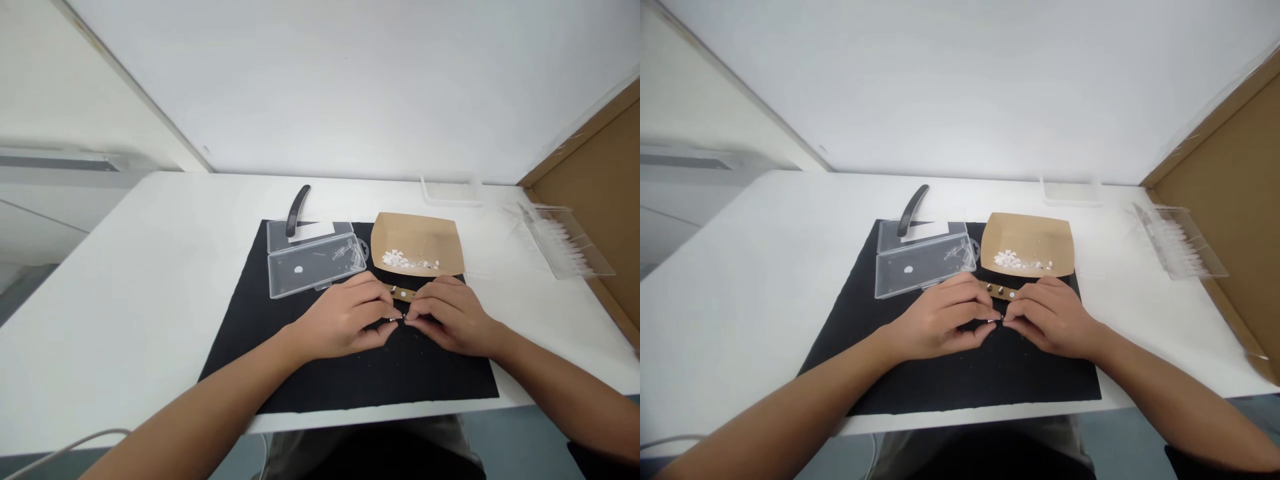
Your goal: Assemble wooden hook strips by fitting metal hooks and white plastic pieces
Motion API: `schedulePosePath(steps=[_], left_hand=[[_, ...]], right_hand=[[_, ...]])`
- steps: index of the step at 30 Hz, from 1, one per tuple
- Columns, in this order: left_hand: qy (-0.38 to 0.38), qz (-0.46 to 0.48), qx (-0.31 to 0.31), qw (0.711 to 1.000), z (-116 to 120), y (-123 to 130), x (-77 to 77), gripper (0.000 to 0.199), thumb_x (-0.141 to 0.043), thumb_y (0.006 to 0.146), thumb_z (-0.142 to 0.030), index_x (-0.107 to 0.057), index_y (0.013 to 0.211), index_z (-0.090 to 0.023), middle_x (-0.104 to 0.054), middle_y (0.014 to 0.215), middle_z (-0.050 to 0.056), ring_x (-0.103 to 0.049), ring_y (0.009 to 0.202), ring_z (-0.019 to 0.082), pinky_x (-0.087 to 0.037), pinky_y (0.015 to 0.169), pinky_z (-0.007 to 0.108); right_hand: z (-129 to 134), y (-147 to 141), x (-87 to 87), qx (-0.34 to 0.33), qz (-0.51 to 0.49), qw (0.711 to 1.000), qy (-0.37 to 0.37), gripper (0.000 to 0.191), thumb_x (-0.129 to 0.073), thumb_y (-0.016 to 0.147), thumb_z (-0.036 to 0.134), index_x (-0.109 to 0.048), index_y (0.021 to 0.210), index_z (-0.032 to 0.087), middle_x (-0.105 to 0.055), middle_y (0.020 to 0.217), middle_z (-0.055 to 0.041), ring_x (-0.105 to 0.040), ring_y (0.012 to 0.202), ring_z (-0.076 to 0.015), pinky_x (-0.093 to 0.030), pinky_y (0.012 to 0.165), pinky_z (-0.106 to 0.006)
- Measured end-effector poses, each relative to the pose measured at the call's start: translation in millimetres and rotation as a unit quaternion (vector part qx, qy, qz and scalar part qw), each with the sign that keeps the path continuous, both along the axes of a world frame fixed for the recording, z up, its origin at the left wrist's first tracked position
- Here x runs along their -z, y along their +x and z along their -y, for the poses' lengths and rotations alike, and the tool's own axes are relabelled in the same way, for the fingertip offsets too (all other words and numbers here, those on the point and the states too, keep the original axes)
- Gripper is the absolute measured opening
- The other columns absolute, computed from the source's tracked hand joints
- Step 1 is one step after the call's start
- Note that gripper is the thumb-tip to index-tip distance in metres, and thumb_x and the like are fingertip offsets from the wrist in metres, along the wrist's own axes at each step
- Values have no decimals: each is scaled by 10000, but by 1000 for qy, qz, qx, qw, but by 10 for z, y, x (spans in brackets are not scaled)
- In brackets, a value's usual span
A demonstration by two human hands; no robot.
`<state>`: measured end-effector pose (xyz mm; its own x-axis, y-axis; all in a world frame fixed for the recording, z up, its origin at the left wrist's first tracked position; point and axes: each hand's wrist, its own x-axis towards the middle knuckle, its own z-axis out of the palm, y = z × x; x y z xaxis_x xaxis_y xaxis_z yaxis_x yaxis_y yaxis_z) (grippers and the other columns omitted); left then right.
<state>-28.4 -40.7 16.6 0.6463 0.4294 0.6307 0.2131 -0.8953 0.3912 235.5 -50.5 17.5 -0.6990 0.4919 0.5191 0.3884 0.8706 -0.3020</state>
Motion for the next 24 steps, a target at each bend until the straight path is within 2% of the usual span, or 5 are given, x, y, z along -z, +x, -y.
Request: schedulePosePath(steps=[10,16,20,24], left_hand=[[36,14,-70,997,54,55,-42,126,-725,884,-122,-679,981,-189,-728,889,49,-650,791,174,-593,748,323],[60,39,-131,989,-85,-34,-8,144,-675,842,-59,-655,901,-189,-712,856,40,-648,783,174,-562,728,323],[72,55,-135,987,-174,-80,25,135,-687,864,-79,-682,942,-189,-710,858,37,-653,783,176,-553,743,338],[73,36,-126,989,-147,-67,29,142,-715,881,-100,-707,993,-186,-713,869,44,-658,786,177,-561,746,331]], right_hand=[[-4,-7,-26,-2,12,1000,-10,95,-690,987,171,-607,1023,200,-698,924,-30,-637,825,-161,-465,770,-325],[-43,72,-28,5,-18,1000,-11,133,-698,964,153,-591,1008,218,-697,905,-19,-647,828,-161,-491,795,-320],[-61,115,4,4,-37,999,-20,143,-682,965,163,-565,1017,227,-700,893,-11,-663,834,-163,-498,820,-328],[-66,120,11,5,-62,995,-77,115,-577,1000,208,-484,942,241,-666,842,7,-626,763,-154,-476,806,-339]])
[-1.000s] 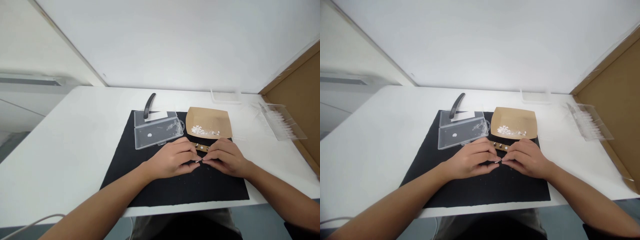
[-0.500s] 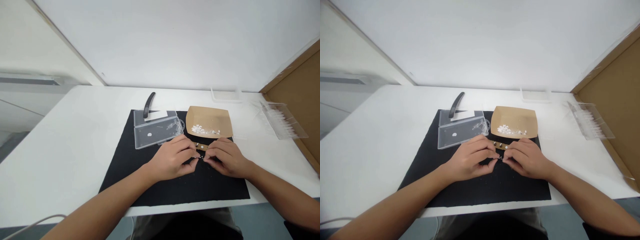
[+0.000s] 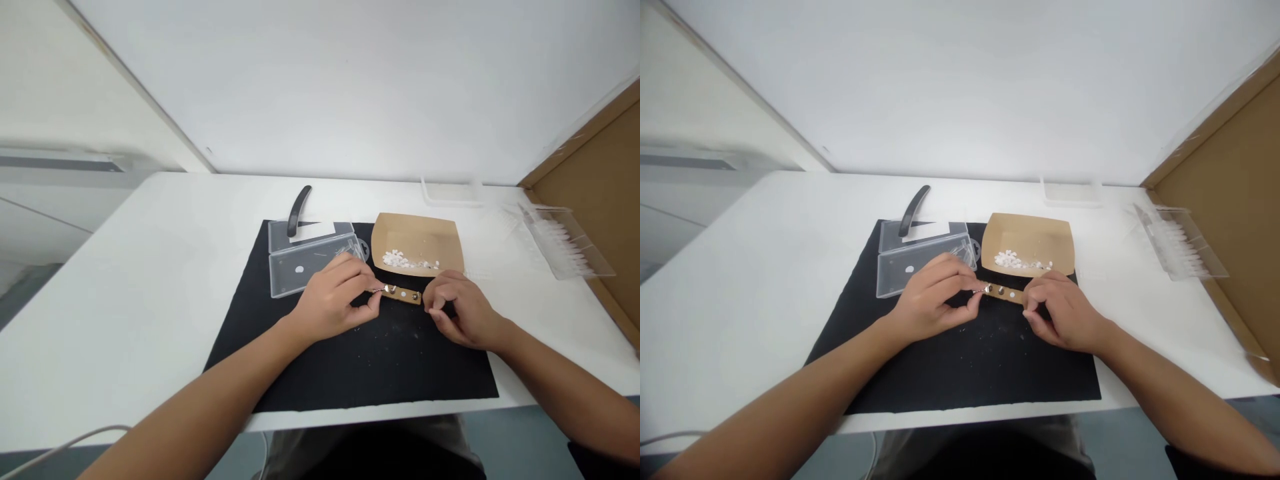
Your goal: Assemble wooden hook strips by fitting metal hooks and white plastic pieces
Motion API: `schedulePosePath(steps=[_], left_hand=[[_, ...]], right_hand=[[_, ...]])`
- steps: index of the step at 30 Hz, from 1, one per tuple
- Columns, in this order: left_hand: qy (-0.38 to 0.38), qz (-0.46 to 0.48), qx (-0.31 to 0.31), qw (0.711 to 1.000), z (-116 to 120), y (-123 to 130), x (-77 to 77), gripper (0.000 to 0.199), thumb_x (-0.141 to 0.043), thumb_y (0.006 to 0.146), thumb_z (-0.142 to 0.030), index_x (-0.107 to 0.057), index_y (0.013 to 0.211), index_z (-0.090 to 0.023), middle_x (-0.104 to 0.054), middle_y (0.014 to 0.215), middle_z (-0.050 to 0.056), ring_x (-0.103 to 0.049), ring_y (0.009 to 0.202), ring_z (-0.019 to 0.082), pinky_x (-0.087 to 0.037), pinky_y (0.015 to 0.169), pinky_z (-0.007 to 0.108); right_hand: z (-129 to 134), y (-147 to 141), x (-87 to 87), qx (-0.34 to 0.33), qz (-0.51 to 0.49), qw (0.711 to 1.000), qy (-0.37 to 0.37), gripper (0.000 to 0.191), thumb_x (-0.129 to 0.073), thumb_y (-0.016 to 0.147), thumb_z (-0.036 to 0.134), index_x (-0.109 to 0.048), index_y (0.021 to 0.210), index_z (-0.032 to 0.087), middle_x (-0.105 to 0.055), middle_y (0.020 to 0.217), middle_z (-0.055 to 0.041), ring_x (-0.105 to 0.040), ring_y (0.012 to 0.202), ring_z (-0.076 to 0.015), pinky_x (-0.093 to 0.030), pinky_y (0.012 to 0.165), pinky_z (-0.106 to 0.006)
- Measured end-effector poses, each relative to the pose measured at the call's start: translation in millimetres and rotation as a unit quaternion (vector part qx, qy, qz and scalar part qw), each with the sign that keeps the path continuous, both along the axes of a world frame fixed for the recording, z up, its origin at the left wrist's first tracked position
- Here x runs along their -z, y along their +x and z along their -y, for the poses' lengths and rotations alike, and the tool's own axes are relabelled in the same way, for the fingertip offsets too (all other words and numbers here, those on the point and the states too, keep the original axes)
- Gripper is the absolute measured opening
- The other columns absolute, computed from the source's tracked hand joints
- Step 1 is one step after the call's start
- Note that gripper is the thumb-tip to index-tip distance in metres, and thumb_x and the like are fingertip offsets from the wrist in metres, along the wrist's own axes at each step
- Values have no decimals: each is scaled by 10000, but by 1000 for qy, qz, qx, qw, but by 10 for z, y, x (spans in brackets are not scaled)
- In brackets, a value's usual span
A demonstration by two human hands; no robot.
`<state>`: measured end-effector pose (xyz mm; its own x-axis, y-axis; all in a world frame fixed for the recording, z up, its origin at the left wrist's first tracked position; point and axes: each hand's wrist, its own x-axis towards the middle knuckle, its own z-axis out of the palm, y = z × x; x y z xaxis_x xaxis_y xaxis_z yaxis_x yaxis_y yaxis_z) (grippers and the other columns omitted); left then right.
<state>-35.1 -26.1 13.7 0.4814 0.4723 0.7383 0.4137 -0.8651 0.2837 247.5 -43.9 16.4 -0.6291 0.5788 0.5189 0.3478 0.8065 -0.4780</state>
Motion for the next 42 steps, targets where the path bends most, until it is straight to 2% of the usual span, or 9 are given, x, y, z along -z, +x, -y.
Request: schedulePosePath(steps=[5,12,15,19,25,29,33,38,42], left_hand=[[8,-6,-8,1000,28,12,-13,141,-720,890,-104,-705,1000,-191,-718,866,38,-659,787,173,-564,741,321],[15,8,-18,1000,6,14,-11,141,-732,869,-86,-707,974,-177,-734,854,47,-669,774,179,-566,725,333],[13,11,-19,1000,10,18,-12,145,-730,871,-82,-706,979,-177,-737,853,47,-671,770,179,-568,726,337],[0,26,-18,1000,13,20,-1,155,-729,884,-92,-705,1006,-185,-741,864,43,-678,781,179,-575,747,350],[-74,77,-42,993,36,20,9,92,-707,931,-153,-738,1007,-194,-702,839,20,-649,746,145,-566,707,301],[-124,80,-42,988,55,16,-1,186,-697,949,-177,-739,1130,-193,-693,842,3,-582,664,108,-541,641,258],[-120,78,-27,989,66,18,2,268,-680,957,-151,-735,1215,-200,-662,829,-4,-571,657,98,-505,570,216],[-82,75,-18,994,79,28,7,236,-653,955,-92,-753,1145,-187,-692,904,34,-628,710,108,-565,640,244],[-80,62,-6,995,82,24,8,256,-635,976,-73,-745,1184,-173,-725,962,67,-686,791,132,-614,717,277]], right_hand=[[-28,18,-43,13,-13,999,-32,242,-434,1039,255,-374,805,247,-565,740,25,-489,634,-146,-427,725,-336],[-67,103,-58,-19,9,993,117,263,-489,1076,272,-445,818,240,-521,747,9,-493,670,-165,-427,739,-363],[-69,117,-70,-9,19,990,140,308,-546,1055,259,-418,776,237,-482,727,15,-460,655,-160,-409,727,-364],[-73,97,-61,93,14,986,137,206,-518,1023,170,-459,837,235,-502,770,-16,-474,711,-189,-399,695,-359],[-157,130,-21,254,70,945,193,63,-575,1022,183,-556,973,217,-565,819,-53,-498,766,-228,-419,713,-392],[-237,185,10,273,79,941,181,39,-609,1033,225,-645,1049,234,-652,887,-69,-577,827,-246,-476,760,-413],[-279,203,50,280,68,943,165,190,-611,1037,227,-700,1202,258,-729,1017,-88,-662,954,-274,-542,859,-454],[-276,188,52,279,48,946,157,255,-650,1017,204,-722,1249,281,-785,1094,-69,-709,1019,-275,-562,921,-468],[-258,183,25,292,34,942,160,185,-673,1010,201,-755,1158,274,-799,1044,-53,-717,940,-252,-566,839,-426]])
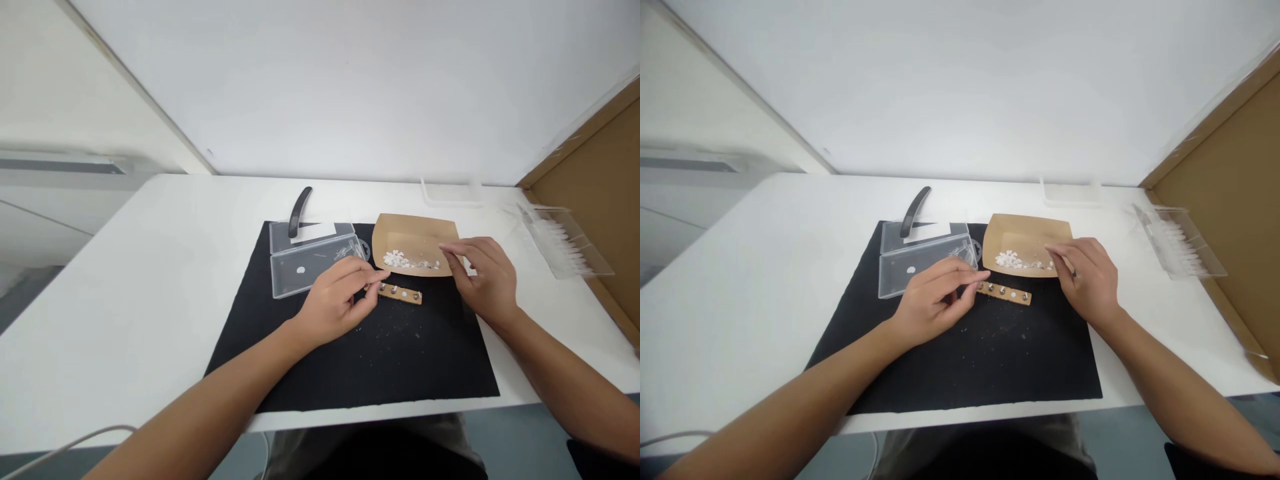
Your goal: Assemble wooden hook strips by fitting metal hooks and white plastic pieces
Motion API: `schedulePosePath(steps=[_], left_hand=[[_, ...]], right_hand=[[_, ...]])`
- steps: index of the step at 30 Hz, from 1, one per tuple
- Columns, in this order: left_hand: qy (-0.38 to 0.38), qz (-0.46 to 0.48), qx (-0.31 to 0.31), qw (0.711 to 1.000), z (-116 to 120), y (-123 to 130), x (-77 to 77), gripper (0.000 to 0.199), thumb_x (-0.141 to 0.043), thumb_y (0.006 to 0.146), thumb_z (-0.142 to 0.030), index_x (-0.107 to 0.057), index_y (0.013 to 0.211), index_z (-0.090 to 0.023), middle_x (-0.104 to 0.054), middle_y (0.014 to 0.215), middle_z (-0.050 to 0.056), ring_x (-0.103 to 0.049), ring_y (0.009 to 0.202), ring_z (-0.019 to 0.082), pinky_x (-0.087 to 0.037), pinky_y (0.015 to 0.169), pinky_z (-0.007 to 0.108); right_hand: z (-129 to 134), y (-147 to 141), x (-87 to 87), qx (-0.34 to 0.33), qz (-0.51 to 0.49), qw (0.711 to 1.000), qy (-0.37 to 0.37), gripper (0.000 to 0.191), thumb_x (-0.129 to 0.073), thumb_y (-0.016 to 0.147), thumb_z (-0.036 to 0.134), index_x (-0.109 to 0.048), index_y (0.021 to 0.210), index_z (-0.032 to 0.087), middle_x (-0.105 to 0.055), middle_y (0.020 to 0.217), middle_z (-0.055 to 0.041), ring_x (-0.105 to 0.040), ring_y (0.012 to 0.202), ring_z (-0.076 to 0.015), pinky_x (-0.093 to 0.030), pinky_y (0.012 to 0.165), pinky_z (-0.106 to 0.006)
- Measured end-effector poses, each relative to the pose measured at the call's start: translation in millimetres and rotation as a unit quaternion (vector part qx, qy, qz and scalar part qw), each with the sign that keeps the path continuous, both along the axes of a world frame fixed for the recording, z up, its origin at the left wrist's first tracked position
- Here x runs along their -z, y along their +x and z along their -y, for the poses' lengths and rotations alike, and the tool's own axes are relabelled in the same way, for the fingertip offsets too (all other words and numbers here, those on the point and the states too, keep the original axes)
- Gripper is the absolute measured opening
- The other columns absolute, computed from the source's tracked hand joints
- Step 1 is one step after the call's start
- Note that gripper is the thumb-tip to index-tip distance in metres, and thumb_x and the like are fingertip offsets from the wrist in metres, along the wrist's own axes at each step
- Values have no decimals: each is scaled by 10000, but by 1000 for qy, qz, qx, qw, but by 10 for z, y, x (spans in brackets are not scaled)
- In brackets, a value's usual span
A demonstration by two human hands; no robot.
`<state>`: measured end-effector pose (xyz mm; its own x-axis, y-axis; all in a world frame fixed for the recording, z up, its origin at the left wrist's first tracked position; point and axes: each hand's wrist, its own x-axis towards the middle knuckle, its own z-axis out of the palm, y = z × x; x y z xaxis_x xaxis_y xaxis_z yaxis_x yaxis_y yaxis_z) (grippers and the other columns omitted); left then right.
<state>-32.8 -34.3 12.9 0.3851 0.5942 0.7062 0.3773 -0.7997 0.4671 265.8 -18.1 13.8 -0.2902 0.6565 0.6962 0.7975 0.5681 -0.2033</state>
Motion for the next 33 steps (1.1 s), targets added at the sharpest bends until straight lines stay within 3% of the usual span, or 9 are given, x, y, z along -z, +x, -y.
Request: schedulePosePath(steps=[5,11,16,24,33], left_hand=[[-10,8,15,1000,-3,1,-7,217,-667,994,-95,-740,1184,-172,-776,1015,91,-742,915,167,-658,811,322],[-35,16,82,996,24,23,-34,106,-757,963,-134,-739,1060,-172,-824,989,68,-788,938,170,-673,845,311],[-43,2,157,987,84,47,-25,117,-761,954,-123,-732,1046,-188,-838,1021,65,-810,959,185,-682,880,338],[-33,-12,160,986,108,45,45,89,-749,965,-129,-739,1041,-175,-836,1045,77,-814,963,178,-689,872,307],[-20,-29,157,987,148,74,77,49,-756,969,-181,-742,1016,-180,-841,1031,56,-814,905,168,-686,810,277]], right_hand=[[43,-19,-27,40,-41,998,-20,61,-723,995,253,-769,1035,261,-795,944,-39,-720,844,-230,-554,737,-392],[179,-143,-80,-125,-15,991,-37,142,-791,951,218,-740,1077,260,-793,953,-26,-726,847,-193,-558,768,-357],[268,-219,-127,-212,37,973,-78,292,-806,958,321,-715,1230,265,-792,1007,-28,-727,896,-184,-508,828,-371],[280,-264,-96,-292,6,949,-115,259,-794,967,290,-725,1214,255,-758,952,-8,-702,854,-157,-491,846,-365],[342,-282,-68,-288,17,950,-119,206,-799,950,250,-719,1139,261,-760,926,14,-692,823,-153,-488,849,-368]])
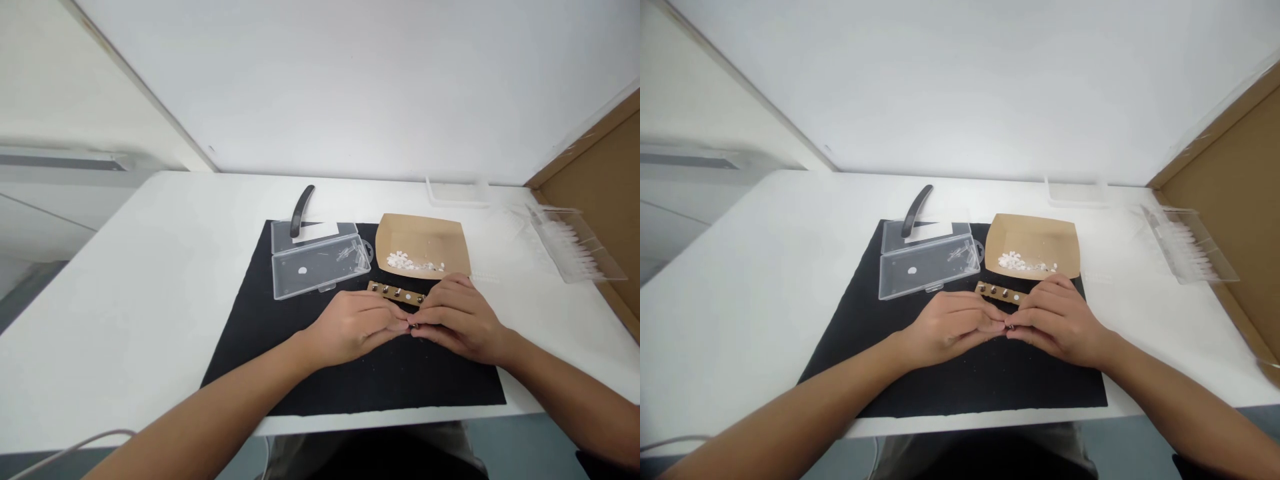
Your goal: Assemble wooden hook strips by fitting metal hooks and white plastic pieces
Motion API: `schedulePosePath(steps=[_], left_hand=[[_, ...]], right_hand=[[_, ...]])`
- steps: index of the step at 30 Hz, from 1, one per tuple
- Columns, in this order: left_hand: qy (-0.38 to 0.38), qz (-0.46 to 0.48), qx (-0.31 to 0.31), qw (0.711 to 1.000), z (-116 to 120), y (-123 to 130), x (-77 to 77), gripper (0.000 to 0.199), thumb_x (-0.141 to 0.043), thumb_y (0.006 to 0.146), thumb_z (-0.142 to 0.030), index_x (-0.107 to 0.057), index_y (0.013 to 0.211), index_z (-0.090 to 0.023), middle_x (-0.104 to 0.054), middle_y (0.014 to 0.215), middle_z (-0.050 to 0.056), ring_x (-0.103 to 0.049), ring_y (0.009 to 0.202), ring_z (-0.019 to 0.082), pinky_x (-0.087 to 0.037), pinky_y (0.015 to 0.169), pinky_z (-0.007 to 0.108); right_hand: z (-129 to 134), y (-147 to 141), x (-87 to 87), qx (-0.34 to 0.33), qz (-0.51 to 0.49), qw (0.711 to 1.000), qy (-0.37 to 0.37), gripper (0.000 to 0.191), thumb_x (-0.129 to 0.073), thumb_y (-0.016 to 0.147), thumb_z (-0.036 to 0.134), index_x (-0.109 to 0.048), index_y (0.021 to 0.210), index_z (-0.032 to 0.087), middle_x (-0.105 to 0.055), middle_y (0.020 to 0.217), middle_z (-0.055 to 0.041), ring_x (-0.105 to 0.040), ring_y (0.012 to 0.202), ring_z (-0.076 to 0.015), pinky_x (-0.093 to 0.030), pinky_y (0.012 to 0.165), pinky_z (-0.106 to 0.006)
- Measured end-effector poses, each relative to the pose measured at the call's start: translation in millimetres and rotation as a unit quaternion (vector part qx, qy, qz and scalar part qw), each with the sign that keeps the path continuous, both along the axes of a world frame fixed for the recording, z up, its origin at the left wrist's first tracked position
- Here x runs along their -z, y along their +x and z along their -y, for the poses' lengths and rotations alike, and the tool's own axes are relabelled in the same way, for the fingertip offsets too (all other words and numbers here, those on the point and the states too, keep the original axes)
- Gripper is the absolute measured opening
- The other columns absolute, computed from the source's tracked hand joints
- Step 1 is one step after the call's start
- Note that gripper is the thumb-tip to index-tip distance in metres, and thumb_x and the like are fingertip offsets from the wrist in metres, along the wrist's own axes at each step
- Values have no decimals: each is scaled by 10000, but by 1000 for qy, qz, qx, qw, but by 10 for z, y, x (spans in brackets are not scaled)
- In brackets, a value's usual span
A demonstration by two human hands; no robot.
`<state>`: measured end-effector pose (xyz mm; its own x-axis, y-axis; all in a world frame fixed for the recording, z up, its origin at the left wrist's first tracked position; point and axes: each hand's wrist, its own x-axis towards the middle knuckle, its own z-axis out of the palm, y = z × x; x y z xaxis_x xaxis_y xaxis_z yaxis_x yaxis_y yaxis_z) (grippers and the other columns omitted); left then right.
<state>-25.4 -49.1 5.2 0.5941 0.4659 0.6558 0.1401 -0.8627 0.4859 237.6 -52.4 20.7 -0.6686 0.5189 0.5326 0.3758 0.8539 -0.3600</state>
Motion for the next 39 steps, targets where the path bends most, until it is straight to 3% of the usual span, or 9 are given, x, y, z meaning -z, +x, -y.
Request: schedulePosePath(steps=[11,19,24,32,39], left_hand=[[-16,-17,32,999,12,23,-1,52,-725,1004,-222,-711,1042,-189,-836,1028,33,-800,916,148,-655,824,245],[47,-97,-106,988,-133,-59,-24,289,-751,974,-310,-672,1203,-153,-772,1120,127,-687,1052,276,-600,939,453],[47,-185,-152,970,-138,-102,-12,396,-726,983,-359,-653,1285,-115,-750,1171,156,-610,1186,353,-547,967,514],[26,-232,-166,958,-130,-111,46,319,-643,1024,-272,-646,1304,-121,-763,1175,151,-535,1359,387,-426,1084,564],[22,-224,-146,963,-147,-124,38,259,-635,1046,-283,-662,1260,-140,-788,1091,120,-616,1228,342,-323,1102,572]], right_hand=[[6,22,-50,-45,33,998,43,213,-822,930,262,-687,1094,249,-772,898,23,-686,796,-153,-466,837,-376],[-162,140,-8,-1,49,996,78,228,-830,894,240,-672,1057,247,-754,848,25,-681,736,-152,-479,801,-368],[-254,231,-59,29,60,993,99,196,-843,883,237,-682,994,245,-743,823,23,-662,714,-153,-471,770,-355],[-339,307,-71,75,65,991,88,142,-832,898,234,-704,956,245,-744,828,10,-664,753,-168,-454,749,-347],[-336,298,-12,58,82,992,75,150,-830,910,249,-719,1011,251,-749,886,-7,-661,830,-181,-474,798,-356]])
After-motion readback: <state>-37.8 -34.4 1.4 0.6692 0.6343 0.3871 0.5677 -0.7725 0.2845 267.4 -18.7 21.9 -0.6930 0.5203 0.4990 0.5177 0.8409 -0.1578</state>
